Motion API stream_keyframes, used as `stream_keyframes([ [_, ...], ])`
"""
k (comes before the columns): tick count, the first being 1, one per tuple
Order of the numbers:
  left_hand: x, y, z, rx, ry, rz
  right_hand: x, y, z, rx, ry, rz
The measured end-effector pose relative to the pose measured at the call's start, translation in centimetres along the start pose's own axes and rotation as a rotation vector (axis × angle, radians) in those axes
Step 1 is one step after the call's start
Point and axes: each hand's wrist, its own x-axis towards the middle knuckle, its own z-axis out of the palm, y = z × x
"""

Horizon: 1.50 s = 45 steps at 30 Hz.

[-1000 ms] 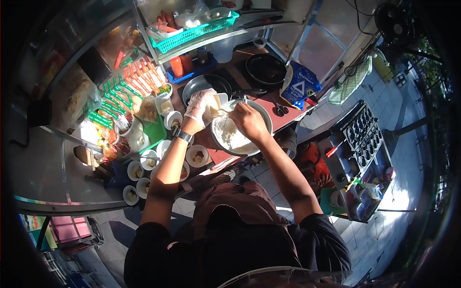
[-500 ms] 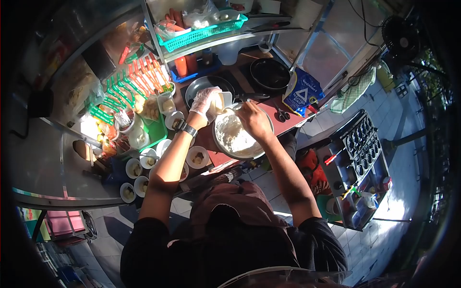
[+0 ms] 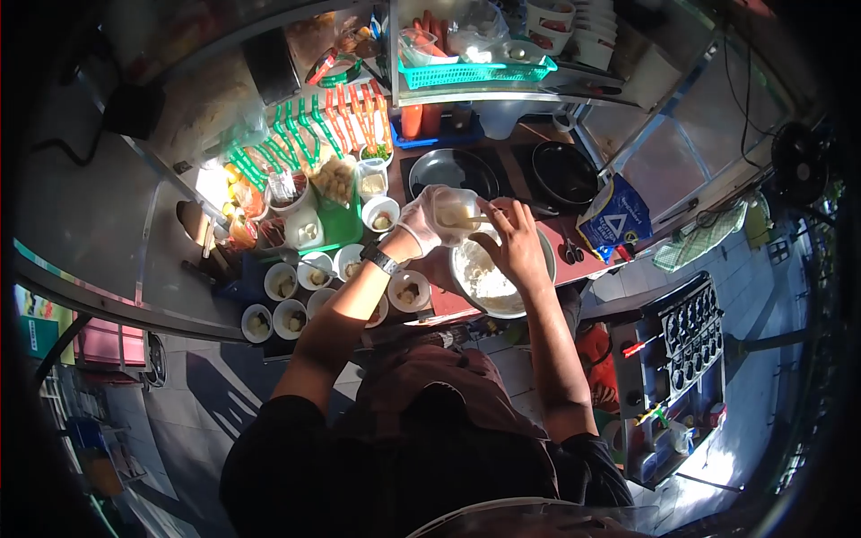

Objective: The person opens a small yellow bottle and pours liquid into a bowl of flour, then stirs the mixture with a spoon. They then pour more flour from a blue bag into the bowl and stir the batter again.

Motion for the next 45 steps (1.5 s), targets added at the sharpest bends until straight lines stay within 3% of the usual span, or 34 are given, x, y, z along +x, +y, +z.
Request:
stream_keyframes([
  [2, -1.6, 0.2, -2.4, -0.172, 0.119, -0.014, 0.0, -1.6, -1.0, -0.003, -0.006, 0.028],
  [4, -3.0, 0.1, -6.5, 0.096, 0.186, -0.095, -0.8, -1.7, -1.4, 0.028, -0.017, 0.072],
  [6, -3.8, -3.3, -10.0, 0.130, 0.250, 0.068, -1.6, -1.4, -1.5, 0.105, -0.040, 0.123],
  [8, -4.4, -5.8, -12.4, -0.050, 0.341, 0.091, -2.0, -0.8, -1.5, 0.111, 0.040, 0.148],
  [10, -5.2, -6.0, -14.9, 0.251, 0.380, 0.129, -1.9, 1.6, -1.3, 0.055, 0.082, 0.206],
  [11, -5.1, -11.0, -15.9, 0.205, 0.314, 0.066, -1.7, 3.1, -0.8, 0.018, 0.092, 0.245],
  [14, -5.1, -10.1, -16.1, 0.017, 0.259, -0.044, -1.1, 9.3, 3.2, 0.136, 0.086, 0.408],
  [16, -5.1, -12.7, -16.5, 0.052, 0.247, -0.035, -0.7, 12.1, 5.1, 0.024, 0.042, 0.473],
  [19, -6.5, -11.4, -17.3, 0.236, 0.235, -0.113, -1.1, 14.1, 6.8, -0.228, -0.008, 0.500],
  [20, -6.8, -11.7, -17.8, 0.317, 0.196, -0.107, -1.0, 14.1, 6.7, -0.215, -0.030, 0.564],
  [21, -7.6, -8.2, -18.2, 0.675, 0.230, -0.037, -0.9, 15.6, 7.3, -0.202, -0.077, 0.547],
  [22, -7.6, -8.7, -18.3, 0.659, 0.190, -0.109, -0.6, 14.9, 6.9, -0.167, -0.117, 0.617],
  [23, -8.2, -9.7, -18.9, 0.745, 0.132, -0.060, -0.9, 16.3, 7.9, -0.272, -0.043, 0.472],
  [24, -7.9, -8.2, -19.5, 0.803, -0.045, -0.147, -0.8, 17.0, 7.9, -0.204, -0.127, 0.467],
  [26, -7.9, -11.1, -19.4, 0.968, -0.151, -0.340, -0.2, 16.1, 7.5, -0.064, -0.276, 0.633],
  [28, -7.9, -10.2, -19.3, 1.033, -0.135, -0.363, -0.9, 16.9, 7.5, -0.025, -0.213, 0.572],
  [30, -8.3, -8.8, -20.1, 1.036, -0.167, -0.253, -0.8, 16.5, 7.0, -0.009, -0.148, 0.576],
  [32, -8.6, -6.7, -19.7, 0.963, -0.123, -0.307, -0.4, 14.0, 5.1, 0.031, -0.078, 0.458],
  [34, -9.3, -5.4, -18.9, 0.840, -0.018, -0.263, -0.5, 13.2, 5.6, 0.342, 0.051, 0.551],
  [35, -9.5, -5.2, -18.4, 0.850, -0.003, -0.260, -1.1, 11.5, 5.4, 0.340, 0.056, 0.581],
  [37, -9.8, -5.3, -17.6, 0.799, 0.032, -0.173, -1.0, 9.1, 4.2, 1.068, 0.105, 0.844],
  [38, -10.0, -5.3, -16.9, 0.798, 0.021, -0.165, -1.9, 10.1, 4.8, 1.081, 0.012, 0.771],
  [41, -10.5, -1.6, -13.1, 0.685, 0.238, 0.070, -2.4, 10.0, 4.0, 1.172, -0.045, 0.885],
  [42, -10.5, -0.6, -11.9, 0.614, 0.240, 0.052, -2.4, 10.5, 3.8, 1.186, -0.022, 0.958],
  [44, -10.5, 1.5, -9.1, 0.518, 0.272, 0.198, -2.4, 11.1, 3.8, 1.206, 0.007, 1.030],
  [45, -10.4, 2.2, -7.6, 0.467, 0.245, 0.216, -2.2, 11.2, 4.2, 1.154, 0.177, 0.987],
])
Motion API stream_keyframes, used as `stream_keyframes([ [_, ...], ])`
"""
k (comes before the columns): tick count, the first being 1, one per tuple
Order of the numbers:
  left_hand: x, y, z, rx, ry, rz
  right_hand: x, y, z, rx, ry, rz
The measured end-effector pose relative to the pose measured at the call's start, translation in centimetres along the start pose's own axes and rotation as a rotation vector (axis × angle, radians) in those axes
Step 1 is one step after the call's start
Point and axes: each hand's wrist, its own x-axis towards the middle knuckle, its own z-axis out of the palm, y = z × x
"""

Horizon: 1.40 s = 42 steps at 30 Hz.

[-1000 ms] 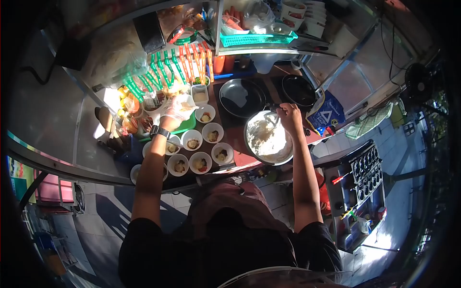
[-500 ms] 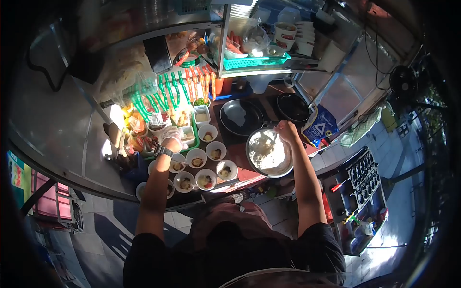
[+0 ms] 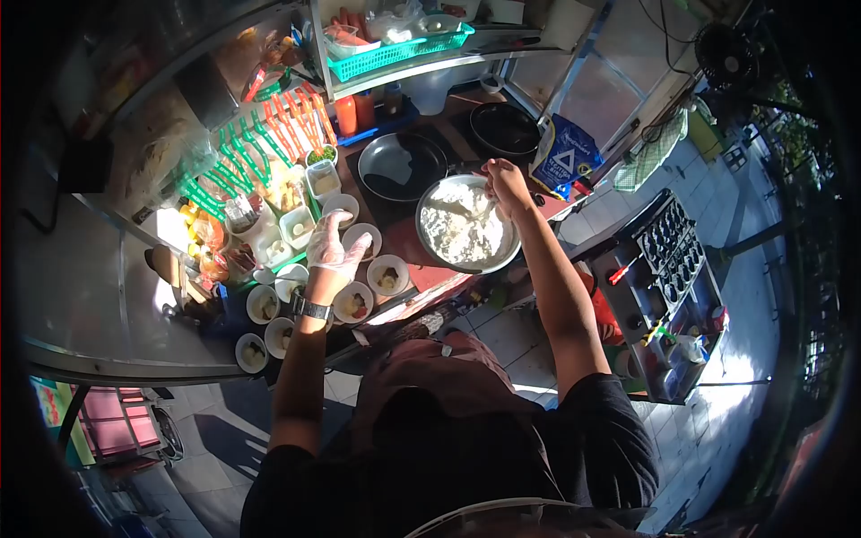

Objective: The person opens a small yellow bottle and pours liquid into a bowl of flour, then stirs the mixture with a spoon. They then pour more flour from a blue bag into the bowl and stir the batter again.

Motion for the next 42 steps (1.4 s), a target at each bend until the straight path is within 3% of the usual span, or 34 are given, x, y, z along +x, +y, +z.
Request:
stream_keyframes([
  [1, -0.1, 1.3, 1.1, -0.056, -0.017, 0.014, 0.2, 0.0, 0.3, 0.022, 0.109, -0.122],
  [3, -0.7, 3.2, 3.8, -0.160, -0.077, 0.011, 0.0, 0.9, 0.7, 0.158, 0.093, -0.194],
  [5, -1.5, 5.1, 6.4, -0.271, -0.145, -0.120, -0.6, 2.2, 0.2, 0.329, -0.139, -0.080],
  [7, -2.1, 6.6, 8.3, -0.319, -0.180, -0.200, -1.1, 1.4, -0.5, 0.311, -0.207, 0.021],
  [9, -2.4, 7.6, 9.6, -0.181, -0.155, -0.171, -0.6, 1.3, -1.5, 0.083, -0.034, -0.071],
  [11, -2.9, 7.8, 11.5, -0.184, -0.113, -0.220, 0.3, 1.9, -1.5, 0.143, 0.024, -0.156],
  [13, -3.3, 8.0, 12.9, -0.181, -0.070, -0.270, -0.4, 2.6, -0.7, 0.448, -0.147, -0.144],
  [15, -3.6, 8.1, 13.9, -0.115, -0.044, -0.255, -1.0, 2.4, -0.8, 0.310, -0.265, 0.072],
  [17, -3.7, 8.4, 14.7, -0.134, -0.081, -0.357, 0.1, 2.1, -1.3, 0.118, -0.159, -0.086],
  [19, -3.9, 8.5, 16.0, -0.126, -0.037, -0.403, 1.6, 1.9, -1.3, 0.186, -0.040, -0.218],
  [21, -4.3, 8.5, 16.9, -0.052, 0.014, -0.374, 1.5, 2.7, -0.8, 0.428, -0.278, -0.087],
  [22, -4.5, 8.6, 17.3, -0.021, 0.060, -0.311, 0.6, 2.7, -0.3, 0.306, -0.331, 0.049],
  [23, -4.6, 8.6, 17.8, 0.011, 0.108, -0.245, 1.1, 3.2, -0.7, 0.208, -0.400, 0.048],
  [25, -4.7, 9.0, 18.0, -0.063, 0.056, -0.357, 2.3, 1.8, -1.4, 0.050, -0.292, -0.122],
  [27, -4.5, 9.3, 18.6, 0.013, 0.159, -0.249, 3.5, 1.4, -1.3, 0.166, -0.217, -0.269],
  [29, -4.6, 9.6, 18.9, 0.037, 0.151, -0.307, 2.4, 2.3, -0.8, 0.351, -0.462, -0.021],
  [31, -4.5, 9.4, 19.3, 0.100, 0.164, -0.284, 1.5, 2.4, -0.8, 0.094, -0.538, 0.026],
  [33, -5.0, 9.0, 19.5, 0.099, 0.155, -0.295, 2.5, 1.5, -1.6, 0.018, -0.431, -0.149],
  [35, -5.1, 9.0, 19.7, 0.086, 0.157, -0.274, 2.1, 1.5, -1.2, 0.275, -0.336, -0.232],
  [37, -5.4, 9.3, 19.9, 0.079, 0.167, -0.279, 0.8, 3.2, -0.9, 0.319, -0.526, -0.103],
  [38, -5.2, 9.1, 19.8, 0.070, 0.173, -0.278, 0.7, 2.9, -1.4, 0.083, -0.575, -0.119],
  [39, -4.9, 9.0, 19.7, 0.071, 0.180, -0.279, 0.9, 1.7, -1.3, 0.080, -0.581, -0.120],
  [42, -5.2, 9.2, 19.8, 0.125, 0.159, -0.289, 1.7, 0.6, -0.9, 0.121, -0.285, -0.240],
])
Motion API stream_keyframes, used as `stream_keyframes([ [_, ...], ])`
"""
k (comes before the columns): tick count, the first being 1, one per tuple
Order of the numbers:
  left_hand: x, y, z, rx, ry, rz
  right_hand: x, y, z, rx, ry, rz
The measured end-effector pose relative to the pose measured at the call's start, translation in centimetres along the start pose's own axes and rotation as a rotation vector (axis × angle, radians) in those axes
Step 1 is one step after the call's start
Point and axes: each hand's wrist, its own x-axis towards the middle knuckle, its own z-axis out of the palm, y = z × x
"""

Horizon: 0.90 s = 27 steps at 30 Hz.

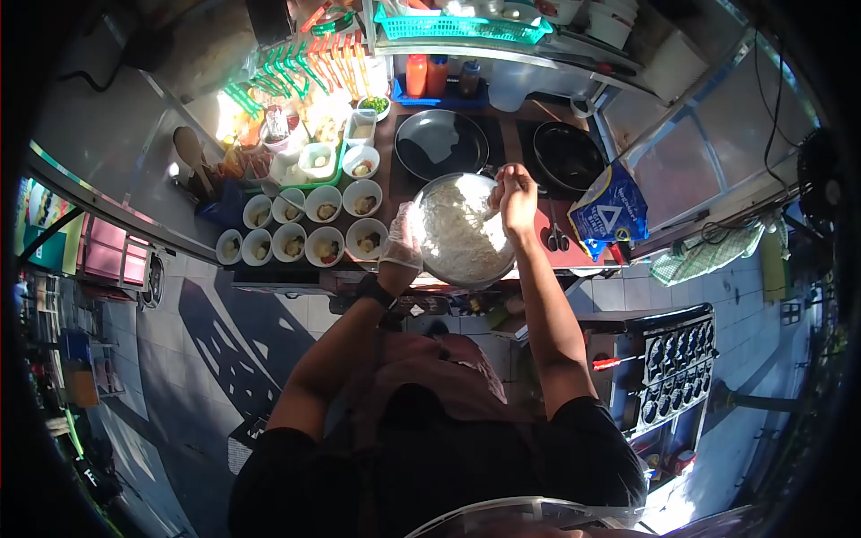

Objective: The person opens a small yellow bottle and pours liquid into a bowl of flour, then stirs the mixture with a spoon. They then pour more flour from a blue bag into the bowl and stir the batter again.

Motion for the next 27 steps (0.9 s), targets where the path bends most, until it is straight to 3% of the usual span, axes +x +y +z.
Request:
stream_keyframes([
  [3, 0.1, -0.3, -0.1, -0.080, 0.013, -0.005, -1.2, 2.2, -0.2, 0.265, -0.064, 0.344],
  [4, 0.1, -0.7, -0.1, -0.105, -0.002, -0.003, -1.0, 2.4, -0.9, 0.196, -0.130, 0.357],
  [5, 0.1, -1.1, -0.2, -0.112, -0.006, 0.002, -0.1, 2.3, -1.8, 0.040, -0.050, 0.268],
  [7, 0.6, -1.6, -0.5, -0.050, -0.072, 0.029, 0.9, 1.5, -1.7, 0.069, 0.120, -0.016],
  [9, 0.8, -2.4, -0.5, -0.008, -0.088, 0.078, -0.1, 2.0, -0.1, 0.210, 0.118, 0.036],
  [11, 1.9, -3.1, -0.2, -0.006, -0.188, 0.028, -0.9, 2.8, -0.2, 0.132, -0.056, 0.311],
  [13, 2.6, -3.5, -0.2, 0.026, -0.099, 0.170, 0.1, 2.3, -0.8, -0.101, 0.049, 0.106],
  [15, 2.6, -3.8, 0.0, 0.005, -0.127, 0.103, 0.7, 2.1, -0.7, 0.035, 0.183, -0.088],
  [17, 2.6, -3.8, 0.4, 0.010, -0.112, 0.099, -0.8, 2.8, 0.4, 0.212, 0.068, 0.096],
  [19, 2.6, -3.8, 0.7, 0.017, -0.094, 0.085, -1.9, 1.7, 0.9, 0.107, 0.074, 0.259],
  [20, 2.6, -4.0, 0.8, -0.008, -0.063, 0.094, -0.7, 3.4, -1.2, 0.034, 0.061, 0.147],
  [21, 2.3, -4.0, 0.8, -0.028, -0.033, 0.096, -0.9, 1.0, 0.1, -0.079, 0.186, 0.066],
  [23, 2.1, -3.4, 0.1, -0.041, -0.074, 0.054, -0.3, 1.4, -0.3, 0.036, 0.217, -0.090],
  [25, 2.2, -3.2, 0.2, -0.063, -0.073, 0.038, -1.9, 1.7, 1.6, 0.228, 0.130, 0.087],
  [27, 2.1, -3.5, 0.6, -0.104, -0.067, 0.037, -2.6, 0.8, 2.2, 0.017, 0.038, 0.211],
])
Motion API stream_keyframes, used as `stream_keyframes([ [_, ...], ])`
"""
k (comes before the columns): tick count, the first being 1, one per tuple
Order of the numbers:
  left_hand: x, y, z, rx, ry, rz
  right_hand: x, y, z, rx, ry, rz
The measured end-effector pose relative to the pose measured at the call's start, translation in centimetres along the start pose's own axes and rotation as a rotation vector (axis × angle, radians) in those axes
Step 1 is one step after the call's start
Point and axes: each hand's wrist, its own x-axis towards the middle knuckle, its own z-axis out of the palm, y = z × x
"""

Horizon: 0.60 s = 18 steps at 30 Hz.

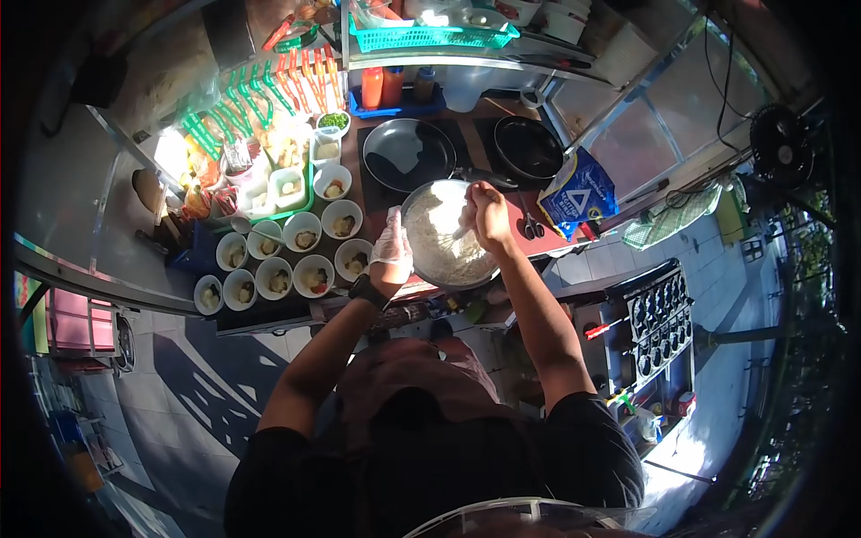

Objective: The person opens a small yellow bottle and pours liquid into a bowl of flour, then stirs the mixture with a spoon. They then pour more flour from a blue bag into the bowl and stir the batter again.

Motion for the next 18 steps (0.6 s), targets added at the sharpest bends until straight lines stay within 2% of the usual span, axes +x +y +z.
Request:
stream_keyframes([
  [1, 0.2, -0.2, 0.5, 0.051, 0.104, 0.113, 1.3, 0.2, -1.2, -0.095, -0.028, -0.044],
  [2, 0.2, -0.5, 0.8, 0.109, 0.199, 0.229, 1.8, 0.0, -1.9, -0.144, 0.048, -0.138],
  [3, -0.1, -0.2, 0.3, 0.120, 0.196, 0.229, 2.3, -0.2, -2.0, -0.096, 0.073, -0.205],
  [4, -0.4, 0.1, -0.1, 0.125, 0.095, 0.119, 2.9, -0.3, -2.0, -0.044, 0.101, -0.276],
  [6, -0.2, 0.8, -0.6, 0.131, -0.097, -0.101, 2.4, 1.2, -1.2, 0.133, -0.026, -0.160],
  [8, 0.0, 0.9, -1.5, 0.086, -0.164, -0.130, 2.0, 1.5, -1.8, -0.002, -0.079, 0.066],
  [10, -0.1, 1.4, -2.1, -0.027, -0.122, -0.028, 3.1, 0.4, -2.6, -0.116, 0.010, -0.113],
  [12, -0.2, 1.3, -1.7, -0.019, -0.118, -0.049, 3.8, -0.1, -2.0, -0.038, 0.073, -0.311],
  [13, -0.3, 1.4, -1.5, -0.002, -0.108, -0.077, 3.2, -0.2, -0.8, 0.082, 0.056, -0.236],
  [14, -0.3, 1.4, -1.4, 0.017, -0.101, -0.101, 3.0, 1.2, -1.0, 0.137, -0.072, -0.165],
  [16, -0.8, 1.8, -1.5, -0.028, -0.087, -0.109, 3.0, 1.1, -1.5, -0.017, -0.211, 0.122],
  [18, -1.5, 2.5, -1.5, -0.076, -0.072, -0.127, 3.6, 0.6, -2.0, -0.117, -0.079, -0.035],
])
